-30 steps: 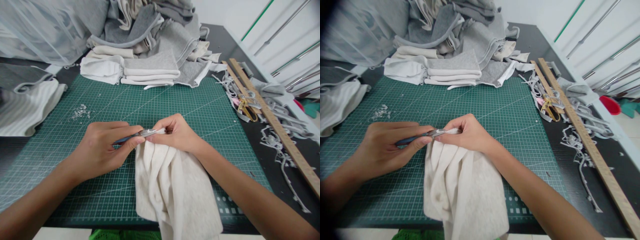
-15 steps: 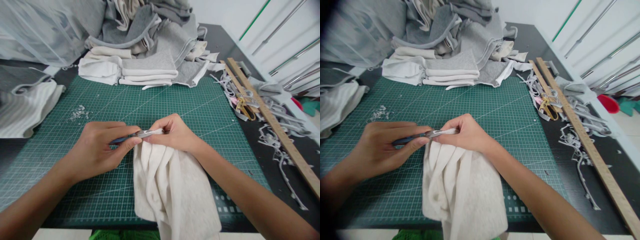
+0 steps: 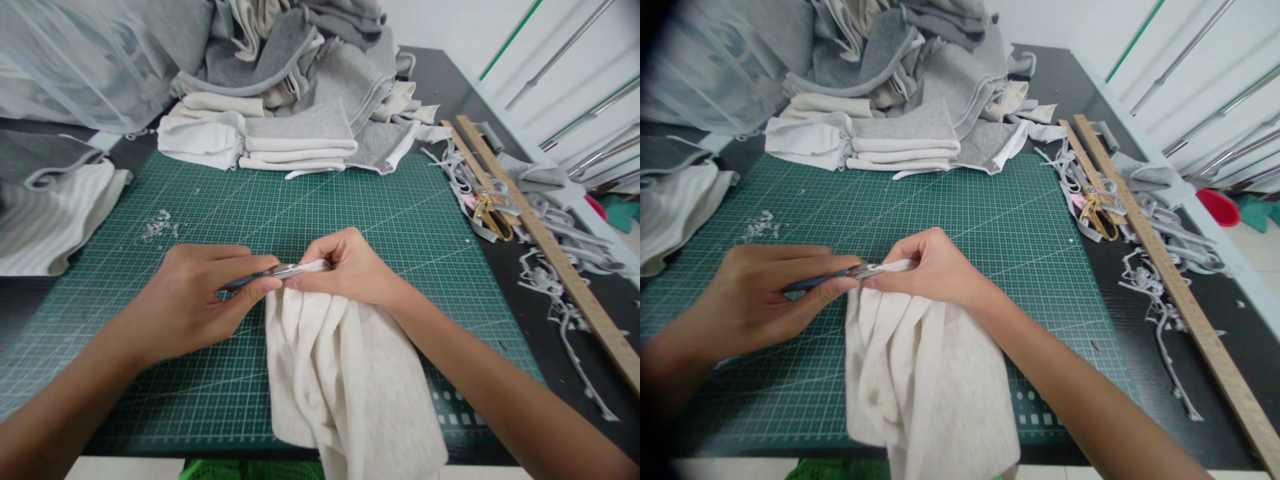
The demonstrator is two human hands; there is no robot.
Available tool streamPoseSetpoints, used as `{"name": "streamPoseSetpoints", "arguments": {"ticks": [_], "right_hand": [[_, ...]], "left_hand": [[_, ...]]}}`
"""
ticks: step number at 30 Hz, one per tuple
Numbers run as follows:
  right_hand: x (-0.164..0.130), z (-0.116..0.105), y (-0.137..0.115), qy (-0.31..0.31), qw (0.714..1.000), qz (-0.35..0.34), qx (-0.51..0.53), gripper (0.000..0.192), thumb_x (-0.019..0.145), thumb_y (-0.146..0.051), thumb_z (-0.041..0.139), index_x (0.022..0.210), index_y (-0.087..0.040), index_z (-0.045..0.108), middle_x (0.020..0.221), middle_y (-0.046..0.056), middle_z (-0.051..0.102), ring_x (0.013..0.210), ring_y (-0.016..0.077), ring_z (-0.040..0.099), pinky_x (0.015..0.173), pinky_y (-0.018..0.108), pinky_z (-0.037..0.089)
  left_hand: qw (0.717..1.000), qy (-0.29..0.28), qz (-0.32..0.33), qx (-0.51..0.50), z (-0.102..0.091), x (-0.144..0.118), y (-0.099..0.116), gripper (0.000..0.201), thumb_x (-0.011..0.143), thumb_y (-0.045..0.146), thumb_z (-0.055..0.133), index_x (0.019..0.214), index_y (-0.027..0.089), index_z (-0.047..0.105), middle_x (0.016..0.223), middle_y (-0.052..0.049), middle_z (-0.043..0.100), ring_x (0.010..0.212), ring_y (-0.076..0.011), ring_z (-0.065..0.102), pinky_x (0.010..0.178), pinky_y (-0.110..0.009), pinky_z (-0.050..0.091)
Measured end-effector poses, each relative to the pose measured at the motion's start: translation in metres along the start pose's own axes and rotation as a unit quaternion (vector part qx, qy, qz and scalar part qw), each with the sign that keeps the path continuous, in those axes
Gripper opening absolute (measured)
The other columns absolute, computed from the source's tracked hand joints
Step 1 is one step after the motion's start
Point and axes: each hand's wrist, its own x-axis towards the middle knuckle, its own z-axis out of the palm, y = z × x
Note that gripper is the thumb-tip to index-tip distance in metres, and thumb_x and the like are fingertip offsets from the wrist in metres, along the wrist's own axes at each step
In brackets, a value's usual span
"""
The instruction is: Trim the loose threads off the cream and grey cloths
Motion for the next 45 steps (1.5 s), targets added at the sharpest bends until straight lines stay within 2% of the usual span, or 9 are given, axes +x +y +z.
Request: {"name": "streamPoseSetpoints", "arguments": {"ticks": [5, 10, 16, 28, 40, 45], "right_hand": [[-0.0002, 0.0001, 0.0013, 0.001, 1.000, 0.013, 0.005, 0.020, 0.066, -0.026, 0.084, 0.069, -0.011, 0.072, 0.063, 0.000, 0.065, 0.056, 0.0077, 0.052, 0.049, 0.019, 0.037], [-0.0003, 0.0001, 0.0019, 0.001, 1.000, 0.014, 0.004, 0.021, 0.066, -0.028, 0.084, 0.069, -0.011, 0.072, 0.062, 0.000, 0.063, 0.055, 0.0073, 0.050, 0.048, 0.019, 0.035], [0.0004, 0.0000, 0.0009, 0.006, 1.000, 0.022, -0.014, 0.023, 0.067, -0.031, 0.083, 0.070, -0.011, 0.072, 0.060, -0.001, 0.062, 0.054, 0.0074, 0.048, 0.048, 0.020, 0.033], [0.0006, -0.0003, 0.0022, -0.005, 1.000, 0.022, 0.004, 0.025, 0.065, -0.031, 0.085, 0.071, -0.011, 0.072, 0.062, -0.001, 0.063, 0.056, 0.0078, 0.049, 0.050, 0.020, 0.036], [-0.0001, -0.0011, 0.0011, -0.012, 0.999, 0.030, 0.025, 0.023, 0.064, -0.028, 0.086, 0.070, -0.011, 0.071, 0.062, -0.001, 0.062, 0.055, 0.0071, 0.048, 0.047, 0.019, 0.034], [0.0007, -0.0010, 0.0014, -0.014, 1.000, 0.017, 0.009, 0.021, 0.066, -0.026, 0.084, 0.069, -0.010, 0.071, 0.059, -0.002, 0.060, 0.055, 0.0071, 0.049, 0.049, 0.020, 0.034]], "left_hand": [[1.000, 0.001, 0.001, -0.004, 0.0008, 0.0010, 0.0012, 0.019, 0.089, 0.027, 0.066, 0.104, 0.019, 0.072, 0.083, -0.004, 0.075, 0.068, -0.0156, 0.069, 0.059, -0.026, 0.051], [0.999, -0.013, -0.029, -0.044, 0.0002, 0.0034, 0.0025, 0.017, 0.088, 0.026, 0.067, 0.103, 0.019, 0.072, 0.083, -0.002, 0.075, 0.064, -0.0114, 0.067, 0.054, -0.022, 0.049], [0.996, -0.008, -0.055, -0.069, 0.0023, 0.0028, 0.0027, 0.015, 0.087, 0.025, 0.068, 0.101, 0.023, 0.072, 0.083, 0.000, 0.076, 0.065, -0.0103, 0.068, 0.051, -0.019, 0.048], [0.998, 0.012, -0.030, -0.051, 0.0052, 0.0033, 0.0046, 0.017, 0.087, 0.026, 0.068, 0.102, 0.021, 0.072, 0.082, -0.001, 0.075, 0.063, -0.0115, 0.067, 0.051, -0.021, 0.047], [0.998, 0.006, -0.044, -0.048, 0.0037, 0.0036, 0.0053, 0.016, 0.086, 0.027, 0.068, 0.101, 0.022, 0.073, 0.086, -0.002, 0.076, 0.068, -0.0145, 0.070, 0.053, -0.023, 0.050], [0.999, 0.003, -0.022, -0.034, 0.0038, 0.0050, 0.0060, 0.017, 0.087, 0.026, 0.068, 0.103, 0.022, 0.072, 0.085, -0.003, 0.076, 0.066, -0.0144, 0.069, 0.053, -0.025, 0.049]]}}
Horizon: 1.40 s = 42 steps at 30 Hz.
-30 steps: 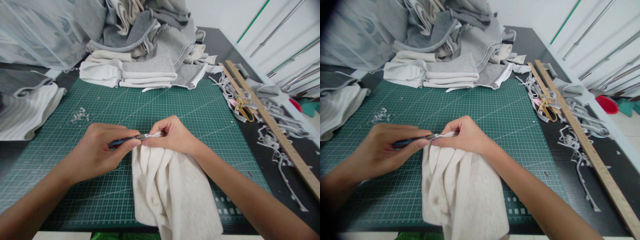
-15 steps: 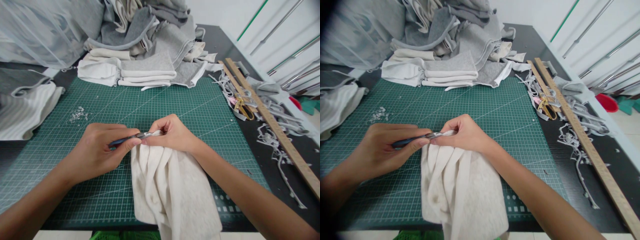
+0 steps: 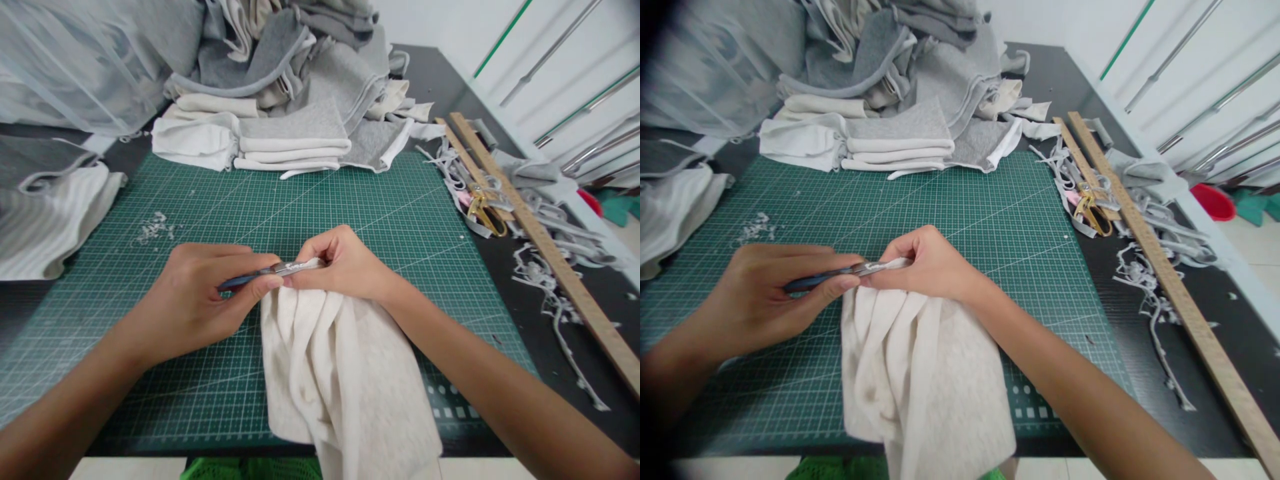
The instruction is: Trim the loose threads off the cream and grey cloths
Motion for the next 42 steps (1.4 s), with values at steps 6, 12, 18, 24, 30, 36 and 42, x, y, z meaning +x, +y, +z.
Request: {"name": "streamPoseSetpoints", "arguments": {"ticks": [6, 12, 18, 24, 30, 36, 42], "right_hand": [[-0.001, 0.000, 0.000, 0.003, 1.000, 0.011, -0.006, 0.024, 0.065, -0.030, 0.085, 0.071, -0.011, 0.071, 0.061, -0.002, 0.061, 0.055, 0.0078, 0.049, 0.049, 0.020, 0.035], [-0.001, 0.000, 0.000, -0.002, 1.000, 0.016, 0.005, 0.025, 0.064, -0.031, 0.086, 0.072, -0.011, 0.072, 0.062, -0.001, 0.062, 0.055, 0.0078, 0.049, 0.049, 0.020, 0.035], [-0.001, 0.000, -0.001, -0.006, 0.999, 0.006, -0.036, 0.028, 0.070, -0.037, 0.082, 0.076, -0.012, 0.073, 0.061, -0.003, 0.056, 0.057, 0.0079, 0.045, 0.049, 0.021, 0.031], [-0.004, -0.013, -0.013, -0.089, 0.988, -0.028, -0.120, 0.025, 0.080, -0.037, 0.074, 0.076, -0.012, 0.070, 0.060, -0.005, 0.046, 0.055, 0.0066, 0.036, 0.049, 0.022, 0.026], [-0.002, -0.015, -0.011, -0.096, 0.992, -0.006, -0.081, 0.031, 0.083, -0.042, 0.070, 0.078, -0.011, 0.071, 0.063, -0.003, 0.053, 0.057, 0.0078, 0.040, 0.051, 0.022, 0.030], [-0.002, -0.014, -0.007, -0.089, 0.994, 0.007, -0.055, 0.034, 0.081, -0.045, 0.071, 0.077, -0.011, 0.072, 0.060, -0.004, 0.050, 0.056, 0.0074, 0.038, 0.051, 0.022, 0.028], [-0.002, -0.014, -0.005, -0.094, 0.994, -0.001, -0.053, 0.032, 0.081, -0.042, 0.072, 0.076, -0.011, 0.072, 0.060, -0.005, 0.049, 0.057, 0.0072, 0.038, 0.053, 0.023, 0.029]], "left_hand": [[1.000, -0.001, -0.007, -0.005, 0.000, -0.001, -0.001, 0.016, 0.087, 0.025, 0.069, 0.102, 0.024, 0.072, 0.084, -0.002, 0.076, 0.066, -0.0145, 0.069, 0.052, -0.025, 0.048], [0.999, -0.005, -0.026, -0.024, 0.000, 0.000, -0.003, 0.016, 0.086, 0.026, 0.070, 0.101, 0.023, 0.073, 0.087, -0.003, 0.076, 0.069, -0.0149, 0.070, 0.054, -0.024, 0.051], [0.999, -0.006, -0.029, -0.040, 0.000, 0.002, -0.002, 0.014, 0.086, 0.026, 0.068, 0.099, 0.022, 0.074, 0.083, -0.002, 0.076, 0.064, -0.0133, 0.069, 0.052, -0.022, 0.050], [0.998, -0.009, -0.038, -0.058, -0.001, 0.000, -0.005, 0.013, 0.087, 0.023, 0.067, 0.098, 0.020, 0.073, 0.082, -0.002, 0.076, 0.065, -0.0122, 0.069, 0.053, -0.020, 0.050], [0.999, -0.009, -0.031, -0.044, 0.000, -0.002, -0.009, 0.015, 0.087, 0.024, 0.066, 0.101, 0.021, 0.073, 0.089, -0.004, 0.077, 0.071, -0.0157, 0.072, 0.055, -0.021, 0.053], [0.998, -0.012, -0.031, -0.055, 0.000, -0.001, -0.007, 0.014, 0.087, 0.023, 0.068, 0.100, 0.021, 0.073, 0.083, -0.002, 0.076, 0.064, -0.0124, 0.069, 0.052, -0.020, 0.050], [0.998, -0.019, -0.029, -0.060, 0.002, 0.002, -0.004, 0.015, 0.087, 0.024, 0.067, 0.100, 0.021, 0.073, 0.085, -0.002, 0.076, 0.068, -0.0130, 0.069, 0.055, -0.020, 0.050]]}}
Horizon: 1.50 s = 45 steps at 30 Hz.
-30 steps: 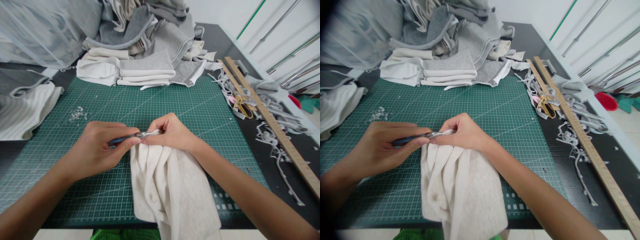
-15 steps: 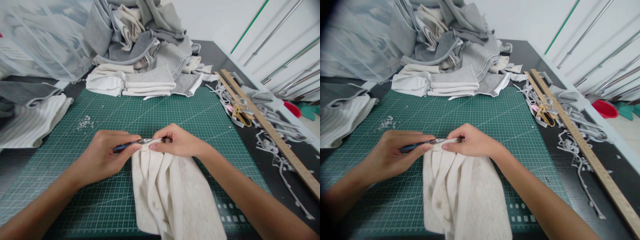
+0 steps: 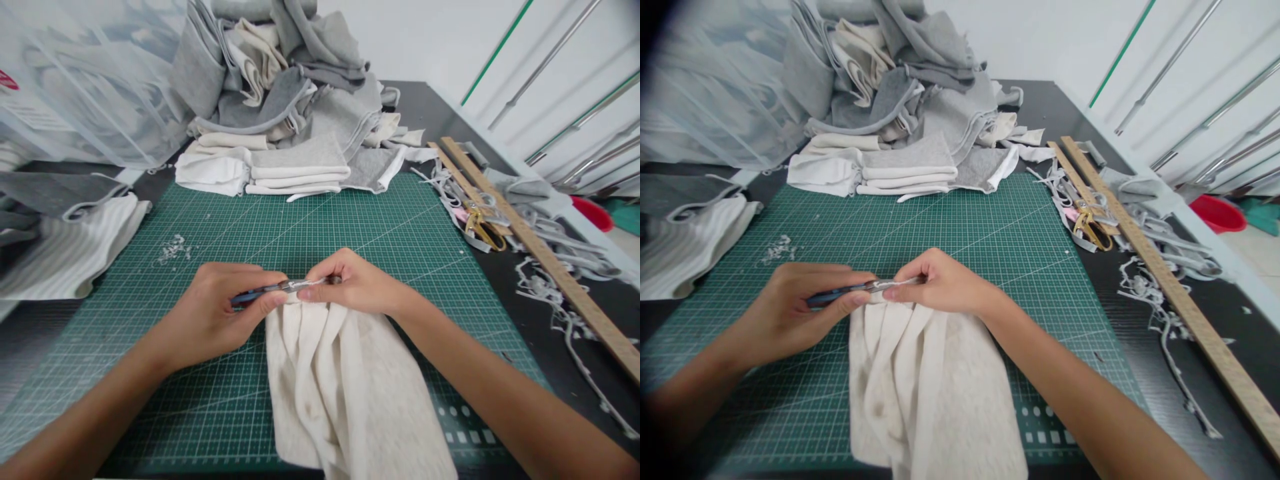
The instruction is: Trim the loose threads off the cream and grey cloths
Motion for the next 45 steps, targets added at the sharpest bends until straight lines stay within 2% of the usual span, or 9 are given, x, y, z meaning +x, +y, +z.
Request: {"name": "streamPoseSetpoints", "arguments": {"ticks": [6, 12, 18, 23, 32, 37, 45], "right_hand": [[0.0009, -0.0008, 0.0010, -0.002, 1.000, 0.002, 0.003, 0.032, 0.078, -0.042, 0.075, 0.074, -0.011, 0.071, 0.059, -0.005, 0.048, 0.056, 0.0072, 0.037, 0.052, 0.023, 0.026], [-0.0001, -0.0016, 0.0018, -0.004, 1.000, 0.001, -0.004, 0.034, 0.078, -0.044, 0.075, 0.071, -0.011, 0.069, 0.058, -0.006, 0.042, 0.055, 0.0070, 0.032, 0.050, 0.024, 0.023], [0.0005, -0.0008, 0.0026, -0.003, 1.000, 0.004, -0.001, 0.035, 0.078, -0.045, 0.074, 0.072, -0.011, 0.070, 0.058, -0.005, 0.044, 0.056, 0.0070, 0.034, 0.051, 0.023, 0.024], [0.0009, -0.0005, 0.0017, -0.001, 1.000, 0.012, 0.005, 0.035, 0.077, -0.045, 0.075, 0.074, -0.010, 0.071, 0.059, -0.005, 0.047, 0.056, 0.0073, 0.036, 0.052, 0.023, 0.025], [0.0006, -0.0002, 0.0000, 0.003, 1.000, 0.019, 0.000, 0.035, 0.077, -0.044, 0.075, 0.073, -0.010, 0.071, 0.059, -0.005, 0.046, 0.056, 0.0073, 0.036, 0.052, 0.024, 0.025], [0.0007, -0.0010, 0.0007, 0.002, 1.000, 0.020, -0.005, 0.034, 0.077, -0.044, 0.075, 0.073, -0.011, 0.071, 0.058, -0.005, 0.046, 0.055, 0.0070, 0.035, 0.051, 0.024, 0.025], [0.0002, -0.0016, 0.0015, 0.001, 1.000, 0.021, -0.009, 0.035, 0.077, -0.045, 0.075, 0.074, -0.011, 0.071, 0.058, -0.006, 0.046, 0.055, 0.0072, 0.035, 0.051, 0.024, 0.025]], "left_hand": [[1.000, -0.018, 0.022, 0.010, -0.0008, 0.0000, -0.0002, 0.017, 0.088, 0.022, 0.065, 0.104, 0.021, 0.071, 0.077, -0.001, 0.073, 0.061, -0.0111, 0.065, 0.051, -0.020, 0.047], [1.000, 0.001, 0.021, 0.019, -0.0003, -0.0021, -0.0004, 0.016, 0.088, 0.022, 0.067, 0.103, 0.019, 0.071, 0.080, -0.002, 0.073, 0.063, -0.0116, 0.065, 0.053, -0.021, 0.048], [1.000, 0.000, 0.003, 0.019, 0.0000, -0.0015, 0.0003, 0.014, 0.088, 0.022, 0.067, 0.101, 0.020, 0.072, 0.078, 0.000, 0.073, 0.060, -0.0081, 0.063, 0.052, -0.018, 0.046], [1.000, -0.004, 0.003, 0.017, 0.0006, -0.0010, 0.0015, 0.012, 0.089, 0.023, 0.066, 0.098, 0.021, 0.073, 0.080, 0.000, 0.074, 0.067, -0.0103, 0.067, 0.055, -0.018, 0.048], [1.000, -0.004, -0.026, 0.009, 0.0016, -0.0022, -0.0009, 0.013, 0.088, 0.025, 0.067, 0.099, 0.024, 0.074, 0.084, 0.000, 0.076, 0.069, -0.0107, 0.069, 0.052, -0.017, 0.048], [0.998, -0.018, -0.056, -0.005, 0.0012, -0.0018, 0.0008, 0.014, 0.087, 0.028, 0.068, 0.099, 0.026, 0.074, 0.092, 0.001, 0.077, 0.077, -0.0118, 0.071, 0.052, -0.015, 0.050], [0.999, -0.021, -0.030, 0.018, -0.0015, -0.0014, -0.0007, 0.015, 0.089, 0.028, 0.066, 0.102, 0.025, 0.073, 0.091, 0.000, 0.077, 0.075, -0.0118, 0.070, 0.056, -0.018, 0.051]]}}
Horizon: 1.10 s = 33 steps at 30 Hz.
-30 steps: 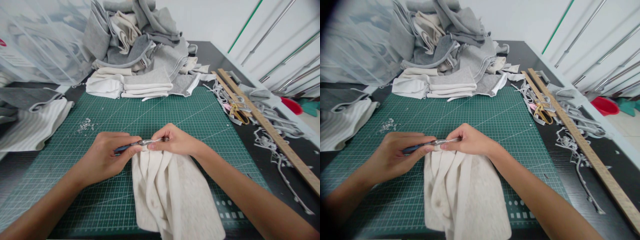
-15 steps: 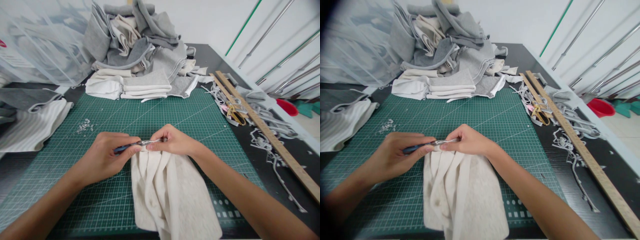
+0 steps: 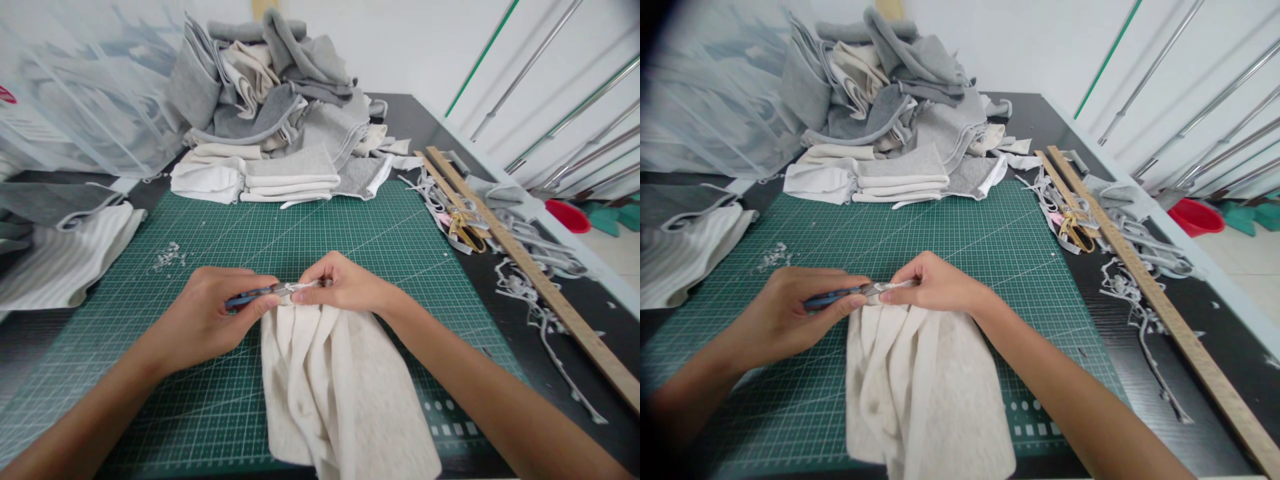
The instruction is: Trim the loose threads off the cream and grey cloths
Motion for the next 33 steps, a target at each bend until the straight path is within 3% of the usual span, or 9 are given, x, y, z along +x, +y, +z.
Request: {"name": "streamPoseSetpoints", "arguments": {"ticks": [12, 19, 23, 28, 33], "right_hand": [[-0.001, -0.001, -0.004, 0.001, 1.000, 0.015, -0.009, 0.034, 0.076, -0.044, 0.076, 0.073, -0.011, 0.071, 0.059, -0.006, 0.045, 0.056, 0.0072, 0.035, 0.051, 0.023, 0.024], [-0.002, 0.000, -0.005, -0.001, 1.000, 0.012, -0.012, 0.038, 0.078, -0.047, 0.073, 0.067, -0.012, 0.066, 0.058, -0.006, 0.041, 0.056, 0.0075, 0.033, 0.051, 0.024, 0.024], [-0.002, 0.001, -0.004, 0.010, 0.999, 0.013, -0.035, 0.037, 0.079, -0.047, 0.072, 0.069, -0.012, 0.069, 0.057, -0.005, 0.044, 0.055, 0.0077, 0.034, 0.051, 0.023, 0.026], [-0.002, 0.002, -0.004, 0.019, 0.999, 0.032, -0.025, 0.034, 0.076, -0.046, 0.075, 0.078, -0.012, 0.075, 0.060, -0.003, 0.055, 0.055, 0.0080, 0.040, 0.052, 0.023, 0.031], [-0.002, 0.003, -0.005, 0.031, 0.999, 0.026, -0.031, 0.033, 0.074, -0.045, 0.078, 0.077, -0.012, 0.076, 0.064, -0.001, 0.061, 0.058, 0.0091, 0.045, 0.055, 0.023, 0.032]], "left_hand": [[1.000, 0.007, 0.002, -0.002, 0.000, -0.002, 0.000, 0.017, 0.089, 0.028, 0.066, 0.104, 0.024, 0.073, 0.091, -0.001, 0.077, 0.074, -0.0120, 0.070, 0.050, -0.016, 0.049], [0.999, 0.016, -0.009, -0.043, -0.001, 0.003, 0.001, 0.016, 0.089, 0.028, 0.065, 0.102, 0.023, 0.075, 0.090, -0.001, 0.077, 0.075, -0.0130, 0.071, 0.060, -0.018, 0.054], [0.997, 0.047, -0.032, -0.042, -0.004, 0.003, -0.002, 0.017, 0.089, 0.028, 0.065, 0.101, 0.022, 0.075, 0.099, -0.003, 0.078, 0.085, -0.0166, 0.074, 0.072, -0.023, 0.058], [0.994, 0.092, -0.051, -0.012, -0.012, 0.003, -0.009, 0.019, 0.089, 0.031, 0.064, 0.101, 0.022, 0.075, 0.098, -0.003, 0.078, 0.085, -0.0182, 0.075, 0.075, -0.027, 0.059], [0.983, 0.149, -0.053, 0.095, -0.036, 0.001, -0.027, 0.024, 0.089, 0.036, 0.064, 0.103, 0.020, 0.074, 0.098, -0.006, 0.078, 0.084, -0.0206, 0.074, 0.072, -0.030, 0.058]]}}
